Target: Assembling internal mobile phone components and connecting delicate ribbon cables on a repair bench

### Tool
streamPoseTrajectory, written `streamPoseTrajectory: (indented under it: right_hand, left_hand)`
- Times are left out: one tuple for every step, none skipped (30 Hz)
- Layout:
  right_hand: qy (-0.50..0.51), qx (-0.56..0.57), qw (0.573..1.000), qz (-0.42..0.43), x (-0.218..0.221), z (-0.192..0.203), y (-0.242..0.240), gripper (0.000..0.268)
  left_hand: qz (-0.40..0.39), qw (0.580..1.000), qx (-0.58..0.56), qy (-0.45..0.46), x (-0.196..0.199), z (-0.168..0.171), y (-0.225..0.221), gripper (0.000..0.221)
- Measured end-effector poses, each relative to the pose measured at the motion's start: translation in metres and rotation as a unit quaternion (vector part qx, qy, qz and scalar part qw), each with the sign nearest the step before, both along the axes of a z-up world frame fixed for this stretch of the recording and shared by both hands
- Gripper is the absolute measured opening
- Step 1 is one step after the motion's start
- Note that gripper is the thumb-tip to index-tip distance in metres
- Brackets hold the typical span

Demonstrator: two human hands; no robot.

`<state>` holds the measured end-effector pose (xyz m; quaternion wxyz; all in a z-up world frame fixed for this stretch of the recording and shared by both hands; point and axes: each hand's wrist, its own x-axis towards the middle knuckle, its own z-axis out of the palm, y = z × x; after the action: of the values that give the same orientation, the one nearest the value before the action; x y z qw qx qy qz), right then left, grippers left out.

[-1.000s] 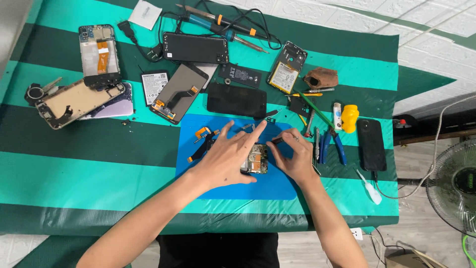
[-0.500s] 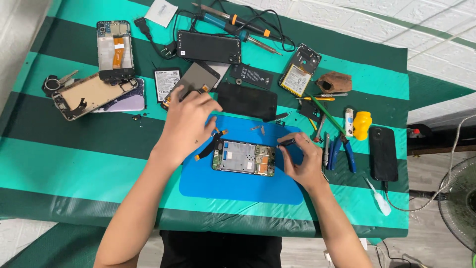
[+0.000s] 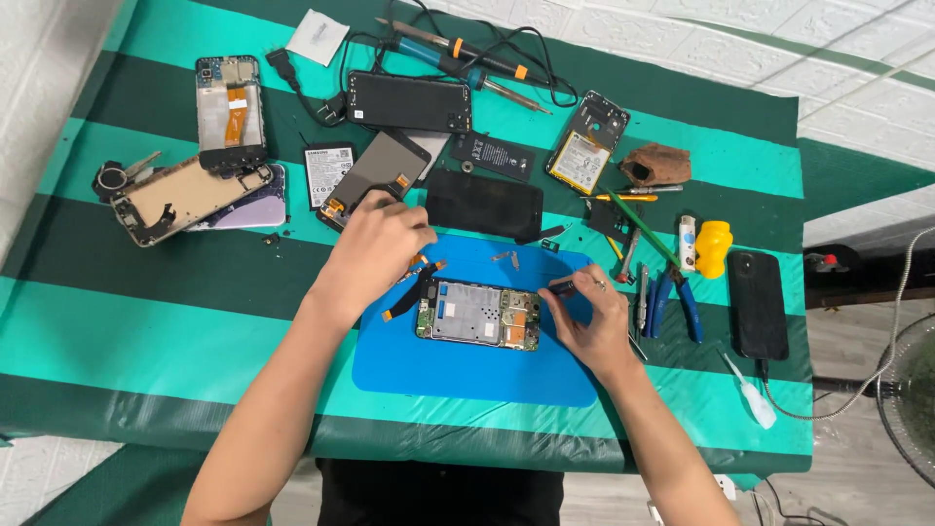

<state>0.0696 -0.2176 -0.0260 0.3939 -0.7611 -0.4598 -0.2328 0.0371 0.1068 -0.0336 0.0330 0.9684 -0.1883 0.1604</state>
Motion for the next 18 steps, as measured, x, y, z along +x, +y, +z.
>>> streamPoseTrajectory:
  right_hand:
    - [-0.002,0.000,1.000,0.002,0.000,0.000,-0.001,0.064]
    - [0.003,-0.001,1.000,0.002,0.001,0.000,-0.001,0.063]
    - [0.008,-0.002,1.000,0.003,0.001,-0.001,-0.001,0.063]
    - [0.006,-0.001,1.000,0.005,0.001,0.001,0.001,0.063]
    - [0.011,0.000,1.000,0.006,0.000,0.003,0.002,0.062]
    - [0.016,0.001,1.000,0.007,-0.001,0.004,0.002,0.062]
    - [0.016,0.000,1.000,0.007,-0.002,0.005,0.003,0.062]
    - [0.017,0.002,1.000,0.008,-0.003,0.005,0.004,0.062]
    - [0.019,0.004,1.000,0.008,-0.004,0.005,0.004,0.063]
    - [0.019,0.004,1.000,0.006,-0.003,0.003,0.003,0.063]
    - [0.023,0.014,1.000,0.002,-0.002,0.000,0.002,0.064]
    - [0.026,0.024,0.999,-0.002,0.000,-0.002,0.002,0.065]
    - [0.028,0.022,0.999,-0.003,-0.001,-0.005,0.001,0.065]
    - [0.053,0.042,0.998,-0.001,-0.001,-0.007,0.000,0.066]
    - [0.076,0.062,0.995,0.000,-0.001,-0.010,-0.002,0.067]
    - [0.076,0.061,0.995,-0.002,0.000,-0.010,-0.006,0.067]
    - [0.082,0.070,0.994,-0.010,0.001,-0.011,-0.010,0.068]
    - [0.087,0.079,0.993,-0.018,0.001,-0.011,-0.015,0.070]
  left_hand:
    - [0.002,1.000,0.000,-0.002,0.000,0.002,-0.001,0.010]
    - [-0.003,1.000,0.003,-0.005,0.001,0.004,-0.001,0.010]
    - [-0.008,1.000,0.007,-0.009,0.000,0.006,0.000,0.009]
    - [-0.005,1.000,0.008,-0.010,0.004,0.001,0.001,0.009]
    - [-0.009,1.000,0.013,-0.015,0.007,-0.004,0.001,0.008]
    - [-0.013,1.000,0.017,-0.020,0.010,-0.009,0.002,0.008]
    - [-0.014,1.000,0.016,-0.020,0.010,-0.008,0.002,0.008]
    - [-0.022,0.999,0.030,-0.028,0.011,-0.007,0.003,0.008]
    - [-0.032,0.998,0.044,-0.036,0.011,-0.007,0.002,0.008]
    - [-0.033,0.998,0.044,-0.036,0.011,-0.004,0.001,0.008]
    - [-0.035,0.997,0.055,-0.030,0.010,0.000,0.000,0.006]
    - [-0.037,0.997,0.066,-0.024,0.010,0.003,0.000,0.005]
    - [-0.039,0.997,0.063,-0.022,0.009,0.006,-0.001,0.005]
    - [-0.039,0.997,0.064,-0.009,0.008,0.010,-0.001,0.005]
    - [-0.041,0.997,0.064,0.003,0.008,0.014,-0.001,0.007]
    - [-0.043,0.997,0.063,0.003,0.007,0.019,-0.002,0.007]
    - [-0.033,0.998,0.045,0.041,0.005,0.024,-0.003,0.008]
    - [-0.023,0.996,0.027,0.079,0.003,0.029,-0.004,0.010]
